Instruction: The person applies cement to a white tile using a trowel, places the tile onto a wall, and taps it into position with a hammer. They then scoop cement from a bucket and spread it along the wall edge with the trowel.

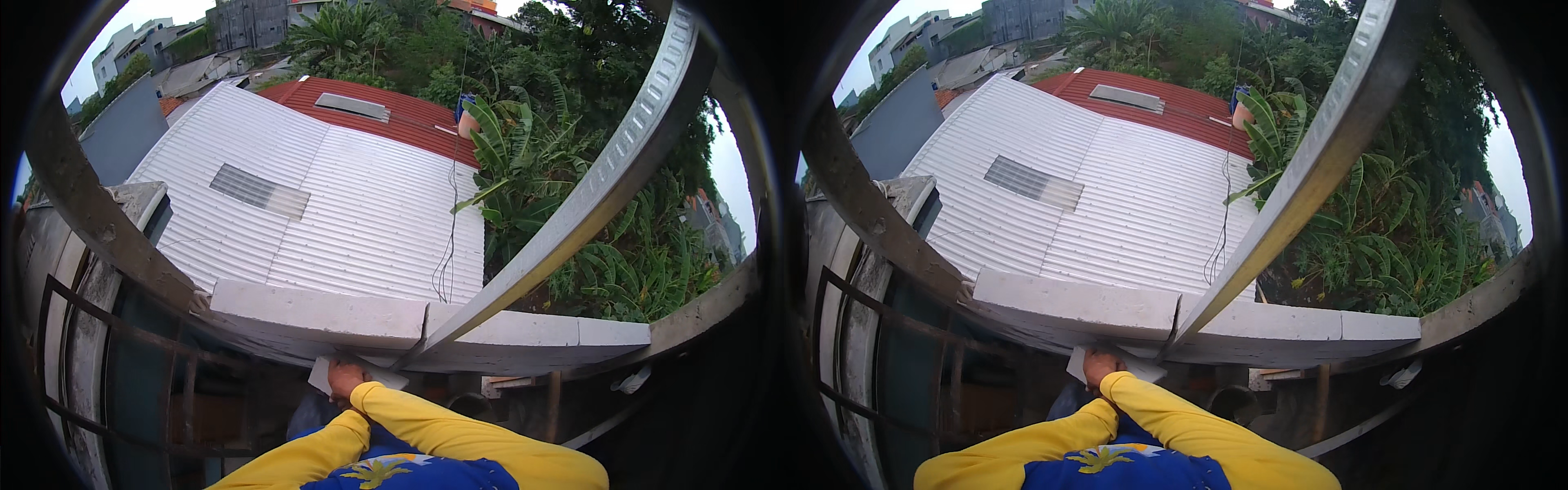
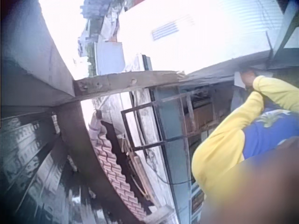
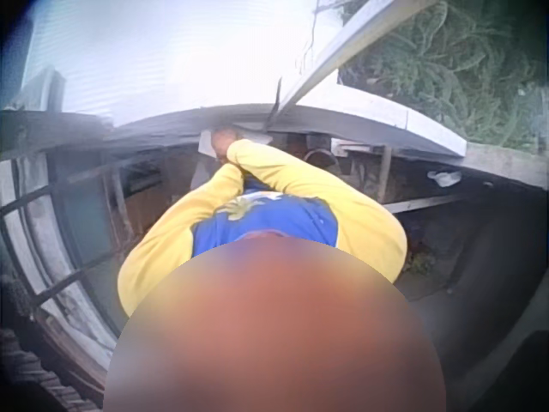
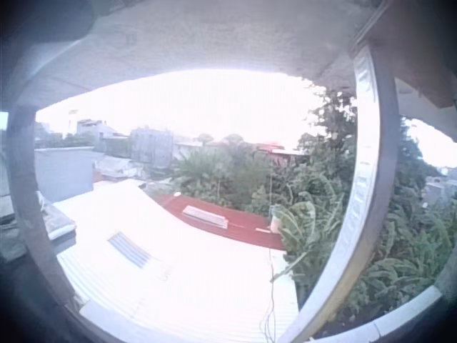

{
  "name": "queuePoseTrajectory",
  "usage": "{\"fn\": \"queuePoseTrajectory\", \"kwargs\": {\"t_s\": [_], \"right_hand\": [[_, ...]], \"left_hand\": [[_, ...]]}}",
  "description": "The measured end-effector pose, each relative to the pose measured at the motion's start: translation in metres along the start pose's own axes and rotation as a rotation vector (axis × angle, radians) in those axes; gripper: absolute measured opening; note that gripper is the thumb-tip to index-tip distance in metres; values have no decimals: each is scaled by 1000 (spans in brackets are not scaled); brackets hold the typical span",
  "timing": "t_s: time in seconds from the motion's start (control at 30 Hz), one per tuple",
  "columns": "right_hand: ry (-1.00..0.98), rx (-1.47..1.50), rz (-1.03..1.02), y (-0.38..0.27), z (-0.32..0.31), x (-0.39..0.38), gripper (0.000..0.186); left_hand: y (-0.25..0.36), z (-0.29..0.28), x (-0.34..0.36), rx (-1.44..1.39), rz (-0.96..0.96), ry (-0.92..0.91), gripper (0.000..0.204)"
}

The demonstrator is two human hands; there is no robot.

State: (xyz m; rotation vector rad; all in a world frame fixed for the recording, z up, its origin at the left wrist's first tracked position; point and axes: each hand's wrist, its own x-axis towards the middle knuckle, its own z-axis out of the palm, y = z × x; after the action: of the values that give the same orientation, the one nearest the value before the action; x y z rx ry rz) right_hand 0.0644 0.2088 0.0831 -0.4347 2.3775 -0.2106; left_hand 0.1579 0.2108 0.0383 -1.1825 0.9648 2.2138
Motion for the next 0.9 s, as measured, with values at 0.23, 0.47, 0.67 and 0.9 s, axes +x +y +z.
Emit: {"fn": "queuePoseTrajectory", "kwargs": {"t_s": [0.23,0.47,0.67,0.9], "right_hand": [[-68,-140,-144,-36,11,1,125],[-90,-163,-152,-75,27,-15,118],[-65,-166,-393,-118,20,-19,123],[5,-91,-649,-215,-54,-20,117]], "left_hand": [[10,-26,-11,-192,127,121,77],[19,-19,-28,-331,197,350,80],[39,-25,-42,-420,248,590,83],[112,-44,-70,-294,374,960,87]]}}
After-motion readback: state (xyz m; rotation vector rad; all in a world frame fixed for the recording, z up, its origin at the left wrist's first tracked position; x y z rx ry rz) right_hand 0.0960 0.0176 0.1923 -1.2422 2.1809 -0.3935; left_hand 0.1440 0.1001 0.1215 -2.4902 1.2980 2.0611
